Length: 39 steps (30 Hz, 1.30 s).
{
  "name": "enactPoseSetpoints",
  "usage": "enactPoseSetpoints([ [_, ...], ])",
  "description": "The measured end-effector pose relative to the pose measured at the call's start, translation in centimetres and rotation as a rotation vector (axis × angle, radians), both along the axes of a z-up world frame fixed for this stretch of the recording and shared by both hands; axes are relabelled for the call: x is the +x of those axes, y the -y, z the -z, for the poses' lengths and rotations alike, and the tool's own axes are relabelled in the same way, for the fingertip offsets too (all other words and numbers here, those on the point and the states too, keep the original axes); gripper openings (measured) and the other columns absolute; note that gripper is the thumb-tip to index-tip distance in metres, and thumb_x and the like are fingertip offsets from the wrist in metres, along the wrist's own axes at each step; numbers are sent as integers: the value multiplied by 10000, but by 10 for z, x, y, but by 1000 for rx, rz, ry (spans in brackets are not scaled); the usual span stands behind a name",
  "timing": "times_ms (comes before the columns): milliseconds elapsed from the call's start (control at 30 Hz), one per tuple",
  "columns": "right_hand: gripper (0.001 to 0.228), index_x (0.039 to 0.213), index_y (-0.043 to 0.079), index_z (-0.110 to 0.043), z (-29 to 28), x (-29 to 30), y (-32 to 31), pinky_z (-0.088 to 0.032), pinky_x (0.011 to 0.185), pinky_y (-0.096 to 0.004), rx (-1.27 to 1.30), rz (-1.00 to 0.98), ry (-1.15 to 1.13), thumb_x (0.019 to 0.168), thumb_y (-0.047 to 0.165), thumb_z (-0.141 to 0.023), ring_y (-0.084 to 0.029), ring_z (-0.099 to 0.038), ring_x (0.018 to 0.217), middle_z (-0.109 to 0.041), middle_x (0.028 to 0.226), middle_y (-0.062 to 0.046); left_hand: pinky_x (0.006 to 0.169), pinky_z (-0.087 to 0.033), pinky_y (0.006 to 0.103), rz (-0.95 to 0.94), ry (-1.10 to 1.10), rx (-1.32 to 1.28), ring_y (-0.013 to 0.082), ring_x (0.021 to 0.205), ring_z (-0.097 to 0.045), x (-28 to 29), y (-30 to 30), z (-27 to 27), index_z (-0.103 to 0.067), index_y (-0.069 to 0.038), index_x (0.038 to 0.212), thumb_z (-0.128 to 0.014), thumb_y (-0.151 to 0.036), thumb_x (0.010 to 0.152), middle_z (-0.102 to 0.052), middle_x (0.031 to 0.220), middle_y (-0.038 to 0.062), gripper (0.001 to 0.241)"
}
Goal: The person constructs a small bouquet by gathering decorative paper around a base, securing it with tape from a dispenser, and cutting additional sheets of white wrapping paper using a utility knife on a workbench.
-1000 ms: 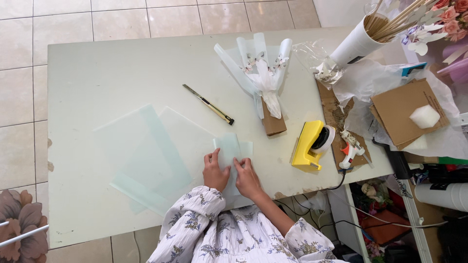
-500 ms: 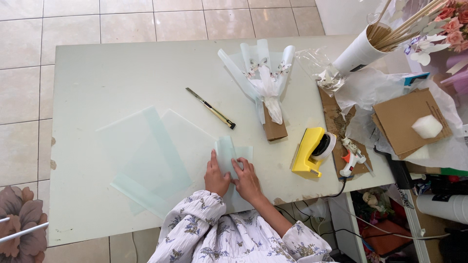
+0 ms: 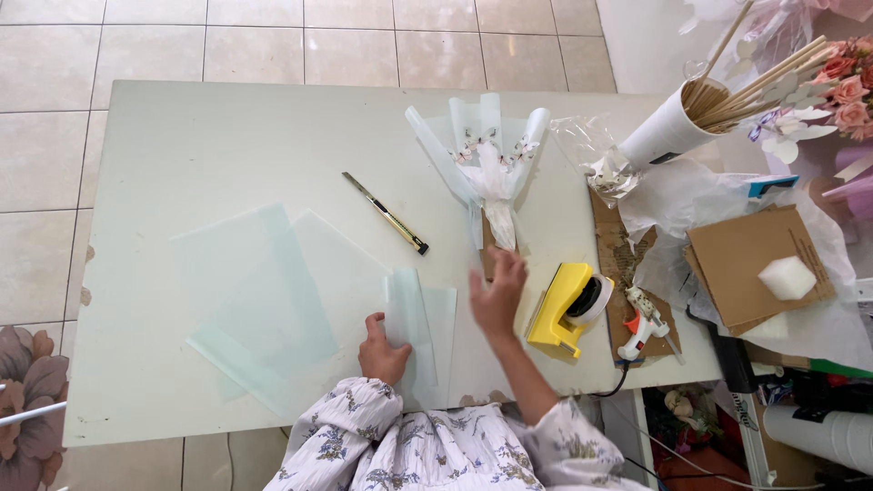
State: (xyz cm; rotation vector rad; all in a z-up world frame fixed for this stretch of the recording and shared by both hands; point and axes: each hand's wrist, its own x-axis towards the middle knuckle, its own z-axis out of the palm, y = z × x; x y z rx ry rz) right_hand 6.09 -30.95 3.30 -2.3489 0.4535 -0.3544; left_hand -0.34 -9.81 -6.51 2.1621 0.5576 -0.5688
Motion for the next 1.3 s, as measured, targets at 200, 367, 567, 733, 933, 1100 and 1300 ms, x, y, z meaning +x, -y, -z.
enactPoseSetpoints([
  [200, 1095, 1553, 76, -330, -5, 123, 84, -451, 1090, -389, 370, 205, -537, 732, 636, -788, -278, -530, 1329, -504, 1498, -126, 770, -580, 344, -148, 35, -304, 217, 769, -698, 5, -4, -53, -486, -239, 1403, -792, -147, 732, -770, 882, 99, 744],
  [367, 895, 1287, -11, -557, 16, 128, 85, -508, 872, -370, 556, 191, -612, 576, 382, -932, -258, -628, 1132, -648, 1269, -110, 733, -531, 352, -322, 73, -426, 220, 773, -569, 39, 0, -59, -450, -178, 1403, -852, -174, 723, -655, 907, 97, 790],
  [567, 768, 1288, -38, -664, -19, 84, 70, -514, 964, -337, 839, 206, -585, 615, 248, -897, -257, -682, 1129, -728, 1275, -108, 762, -597, 402, -616, 97, -566, 284, 851, -692, 63, 27, -13, -502, -102, 1298, -903, -139, 631, -724, 1033, 160, 779],
  [733, 747, 1370, -3, -605, -42, 1, 45, -496, 1094, -408, 871, 145, -640, 708, 249, -842, -316, -662, 1237, -683, 1390, -162, 846, -552, 381, -660, 2, -305, 277, 930, -682, 53, 45, 6, -542, -132, 1307, -927, -252, 611, -719, 1080, 104, 804],
  [933, 766, 1301, 24, -657, 32, -57, 32, -547, 952, -376, 854, -31, -756, 620, 241, -932, -255, -711, 1129, -755, 1283, -120, 905, -518, 408, -689, 40, -130, 326, 1013, -673, 46, 54, 28, -555, -120, 1299, -937, -295, 602, -702, 1140, 136, 814],
  [1100, 783, 1265, 90, -688, 26, -62, 22, -545, 876, -341, 576, -57, -792, 592, 409, -931, -208, -728, 1105, -771, 1247, -53, 726, -512, 348, -650, 71, -228, 219, 760, -639, 35, 54, 4, -573, -136, 1213, -917, -248, 636, -691, 846, 57, 681],
  [1300, 726, 1208, 115, -735, 44, -63, 24, -526, 838, -318, 501, -65, -766, 578, 415, -937, -158, -730, 1046, -798, 1193, -38, 709, -512, 374, -612, 71, -185, 238, 769, -683, 5, 77, -16, -615, -108, 880, -866, -235, 623, -751, 840, 67, 381],
])
